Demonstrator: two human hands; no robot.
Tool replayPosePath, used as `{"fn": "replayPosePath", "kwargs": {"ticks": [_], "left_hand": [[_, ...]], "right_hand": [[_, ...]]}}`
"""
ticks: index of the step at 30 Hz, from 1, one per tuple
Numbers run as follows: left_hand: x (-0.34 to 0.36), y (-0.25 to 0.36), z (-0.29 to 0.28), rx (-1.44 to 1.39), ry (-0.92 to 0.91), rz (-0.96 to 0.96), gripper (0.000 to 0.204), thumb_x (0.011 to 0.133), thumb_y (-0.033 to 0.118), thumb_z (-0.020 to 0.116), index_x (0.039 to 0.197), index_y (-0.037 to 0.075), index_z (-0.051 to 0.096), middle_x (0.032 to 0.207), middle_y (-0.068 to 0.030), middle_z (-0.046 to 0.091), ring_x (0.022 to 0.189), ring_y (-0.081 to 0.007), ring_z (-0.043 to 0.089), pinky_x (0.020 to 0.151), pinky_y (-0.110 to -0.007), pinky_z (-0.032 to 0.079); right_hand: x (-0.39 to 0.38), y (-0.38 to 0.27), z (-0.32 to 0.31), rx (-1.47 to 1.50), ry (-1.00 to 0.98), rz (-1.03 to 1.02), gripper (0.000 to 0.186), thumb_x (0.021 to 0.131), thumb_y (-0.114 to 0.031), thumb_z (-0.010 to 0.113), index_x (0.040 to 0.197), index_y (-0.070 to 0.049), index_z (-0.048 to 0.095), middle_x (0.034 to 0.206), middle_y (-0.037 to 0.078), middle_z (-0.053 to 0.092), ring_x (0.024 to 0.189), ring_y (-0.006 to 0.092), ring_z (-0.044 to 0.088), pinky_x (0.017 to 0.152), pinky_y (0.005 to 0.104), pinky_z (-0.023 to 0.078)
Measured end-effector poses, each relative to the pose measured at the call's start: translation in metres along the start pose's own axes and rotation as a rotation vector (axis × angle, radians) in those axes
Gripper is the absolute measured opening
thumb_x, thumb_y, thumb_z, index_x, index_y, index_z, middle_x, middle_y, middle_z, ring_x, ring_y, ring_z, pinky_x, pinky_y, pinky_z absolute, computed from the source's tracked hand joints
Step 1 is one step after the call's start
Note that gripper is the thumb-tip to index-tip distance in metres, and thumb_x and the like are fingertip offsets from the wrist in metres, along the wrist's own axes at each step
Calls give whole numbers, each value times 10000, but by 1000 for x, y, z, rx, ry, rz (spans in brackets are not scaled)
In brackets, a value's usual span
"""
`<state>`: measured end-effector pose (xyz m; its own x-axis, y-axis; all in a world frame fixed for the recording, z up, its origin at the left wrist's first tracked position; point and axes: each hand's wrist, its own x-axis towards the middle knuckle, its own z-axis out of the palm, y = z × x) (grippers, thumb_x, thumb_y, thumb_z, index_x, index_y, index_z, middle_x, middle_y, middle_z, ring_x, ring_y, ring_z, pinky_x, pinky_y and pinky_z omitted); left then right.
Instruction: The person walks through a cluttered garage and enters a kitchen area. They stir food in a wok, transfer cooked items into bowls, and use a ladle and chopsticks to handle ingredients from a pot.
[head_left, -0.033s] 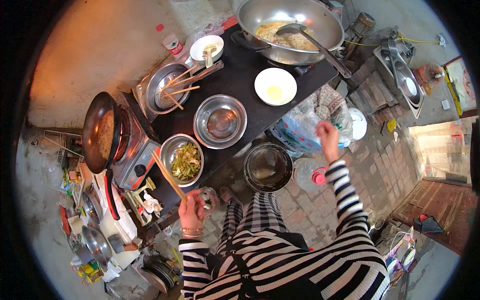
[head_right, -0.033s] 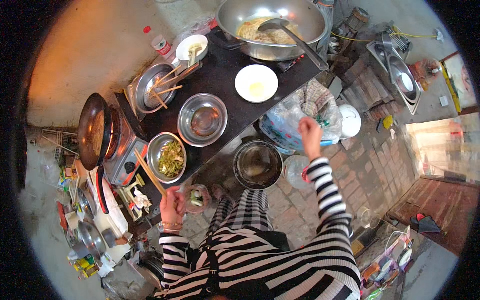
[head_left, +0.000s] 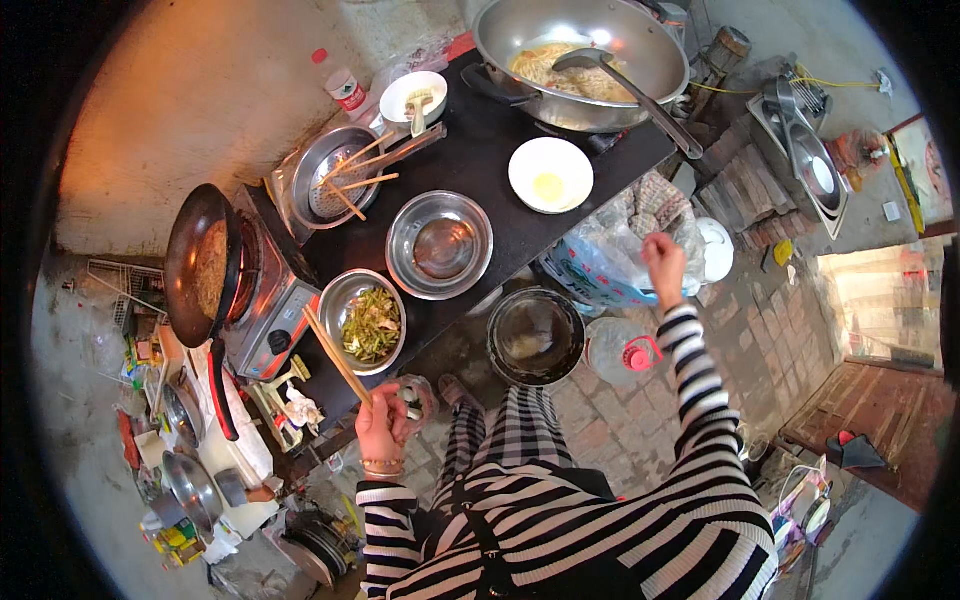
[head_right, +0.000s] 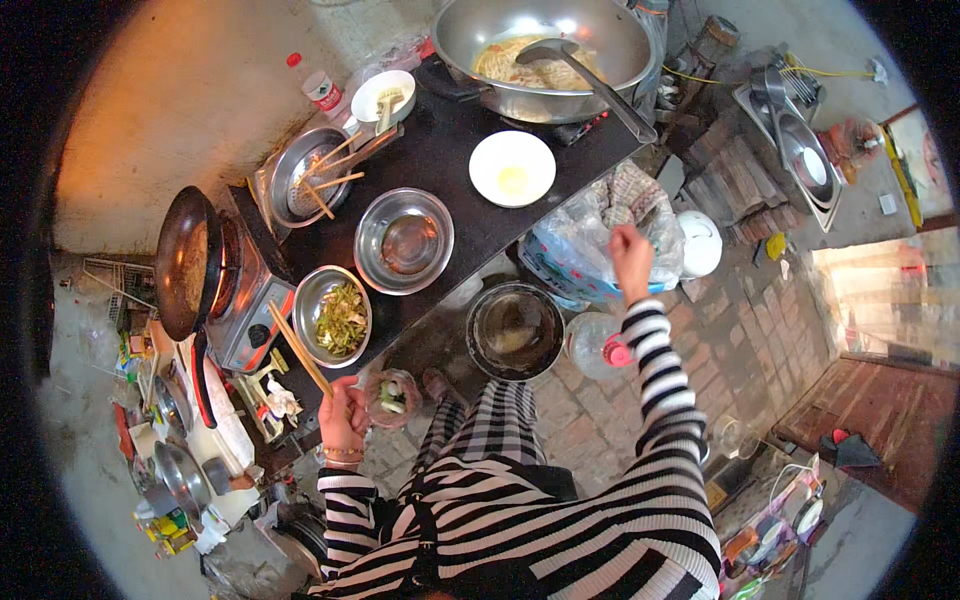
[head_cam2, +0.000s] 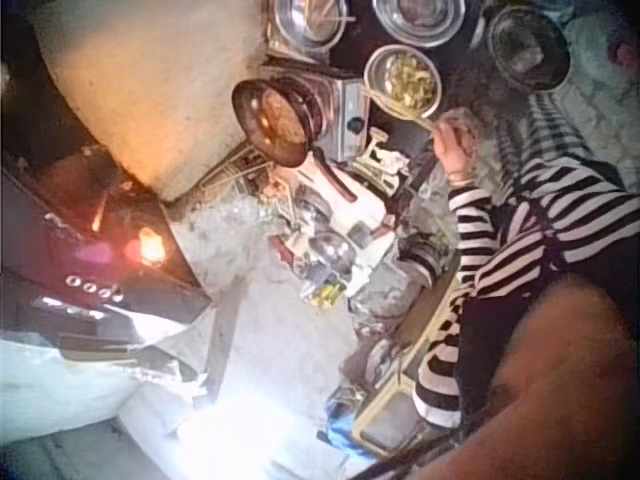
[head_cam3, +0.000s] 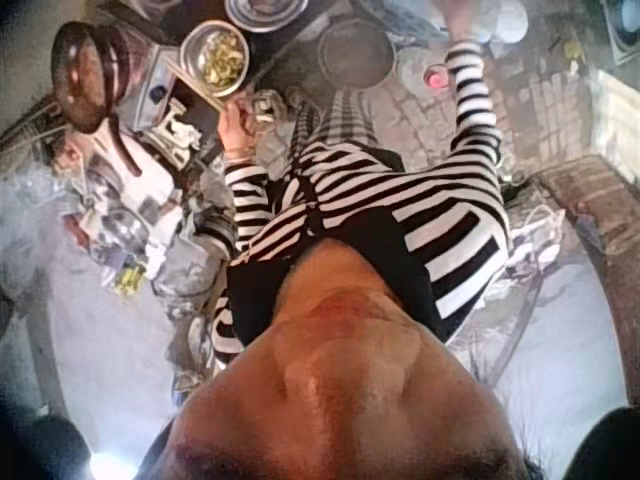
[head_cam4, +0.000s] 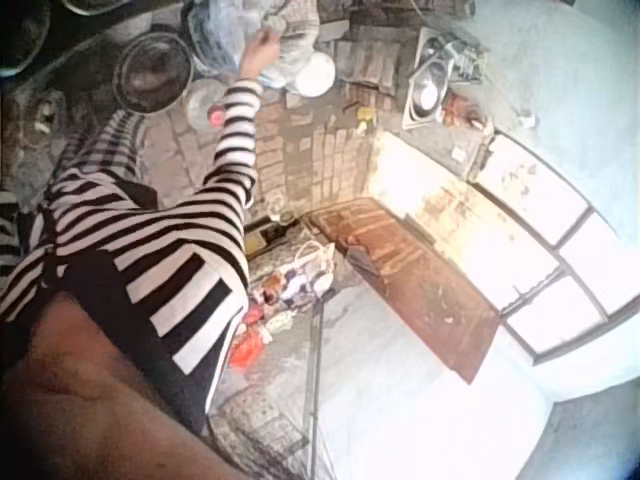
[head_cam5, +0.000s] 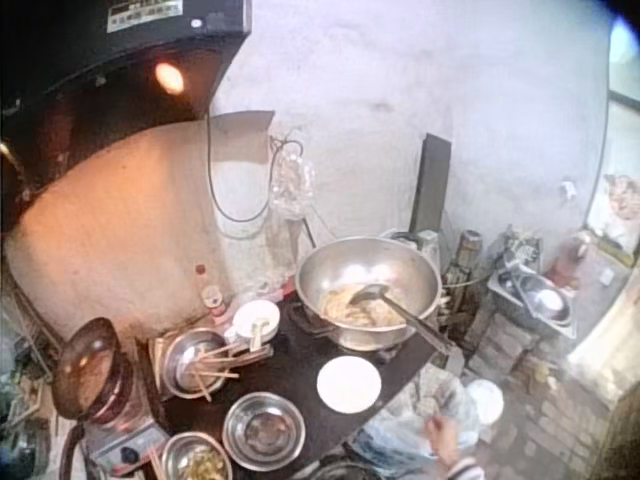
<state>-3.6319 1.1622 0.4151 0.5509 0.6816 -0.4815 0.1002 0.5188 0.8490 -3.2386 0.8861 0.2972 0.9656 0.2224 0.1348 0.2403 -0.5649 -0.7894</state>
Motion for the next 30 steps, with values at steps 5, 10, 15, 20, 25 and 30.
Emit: {"fn": "replayPosePath", "kwargs": {"ticks": [5,10,15,20,25,30], "left_hand": [[-12,-8,-13,270,76,0,304,856,335,471,918,52,559,521,42,416,368,-31,316,326,-183,219],[-11,7,12,282,-47,18,227,868,236,470,919,40,571,569,43,459,433,-25,359,387,-158,272],[-16,0,-2,241,30,79,202,880,240,428,913,59,510,587,13,486,450,-30,362,401,-162,274],[-7,3,23,163,-261,19,200,888,232,396,867,65,504,616,-13,521,436,-50,374,389,-179,282],[-9,44,61,505,-671,128,250,898,257,387,844,58,528,637,11,524,582,-61,475,527,-205,384],[-17,93,54,301,-628,61,261,889,267,417,876,50,562,605,20,527,512,-36,433,460,-178,334]], "right_hand": [[63,45,44,-563,-212,-324,231,668,-83,523,875,-17,603,808,203,584,772,345,562,725,402,445],[79,87,44,-791,-401,-258,322,718,-139,501,1032,-78,534,1045,217,507,981,361,466,841,437,378],[23,-20,34,-299,-123,-261,191,797,-166,521,803,18,573,645,148,584,541,274,542,552,348,430],[-113,-181,43,456,-952,154,135,780,-61,545,881,-32,631,705,27,600,623,70,547,495,185,409],[-131,-279,56,736,-1261,106,134,835,-94,486,890,5,557,652,19,552,493,52,483,427,162,376],[-98,-342,38,817,-1299,-40,157,833,-95,509,802,45,573,649,70,573,498,109,533,442,207,428]]}}
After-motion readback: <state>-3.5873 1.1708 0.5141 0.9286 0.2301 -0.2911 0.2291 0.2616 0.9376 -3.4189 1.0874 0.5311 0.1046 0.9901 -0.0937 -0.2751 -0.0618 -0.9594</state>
